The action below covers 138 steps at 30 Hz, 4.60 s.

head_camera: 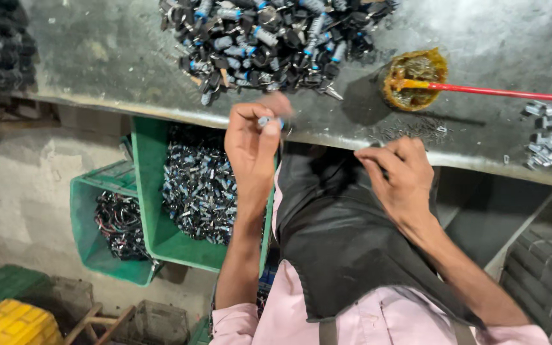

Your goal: The person repeatedly picks small cylindrical electronic components from a pile on a metal table, applies a yellow paste to them using a red-handled brush, and then places them into a green bin. The person handles the components one at a time throughout the clip.

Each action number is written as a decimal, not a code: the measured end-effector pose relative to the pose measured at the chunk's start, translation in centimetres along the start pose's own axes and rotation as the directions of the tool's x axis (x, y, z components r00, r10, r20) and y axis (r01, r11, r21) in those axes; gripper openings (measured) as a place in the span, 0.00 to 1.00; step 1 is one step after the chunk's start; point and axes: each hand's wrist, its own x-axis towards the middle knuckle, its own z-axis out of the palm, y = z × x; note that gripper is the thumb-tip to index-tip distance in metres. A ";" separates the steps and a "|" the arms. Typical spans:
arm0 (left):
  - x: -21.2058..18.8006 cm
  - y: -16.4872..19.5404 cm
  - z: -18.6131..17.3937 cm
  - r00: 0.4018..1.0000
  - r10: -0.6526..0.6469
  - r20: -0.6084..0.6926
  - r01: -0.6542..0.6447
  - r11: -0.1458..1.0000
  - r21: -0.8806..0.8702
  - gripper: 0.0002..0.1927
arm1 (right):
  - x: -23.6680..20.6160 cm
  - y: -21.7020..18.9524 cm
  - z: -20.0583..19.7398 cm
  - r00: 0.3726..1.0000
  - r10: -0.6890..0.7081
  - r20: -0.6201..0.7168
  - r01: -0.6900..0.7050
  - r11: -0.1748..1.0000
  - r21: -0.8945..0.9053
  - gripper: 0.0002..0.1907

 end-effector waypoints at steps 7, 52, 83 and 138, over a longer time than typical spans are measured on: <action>-6.2 -0.9 3.6 0.756 -0.539 0.372 0.654 0.646 -0.392 0.16 | -0.8 -1.4 -1.9 0.997 0.079 -0.026 -0.055 0.855 0.516 0.10; -8.4 -2.5 2.5 0.700 -0.558 0.445 0.700 0.660 -0.274 0.16 | -1.0 -1.5 -3.0 0.894 0.199 0.401 -0.443 0.259 0.858 0.20; -3.8 0.8 -2.3 0.765 -0.287 0.576 0.485 0.846 -0.222 0.24 | 1.0 2.2 -8.1 0.961 0.177 0.212 -0.190 0.981 0.043 0.07; 0.9 1.9 -1.6 0.958 0.141 0.248 -0.280 0.296 0.913 0.17 | -1.8 0.4 -2.0 0.885 0.274 0.376 -0.450 0.705 0.548 0.05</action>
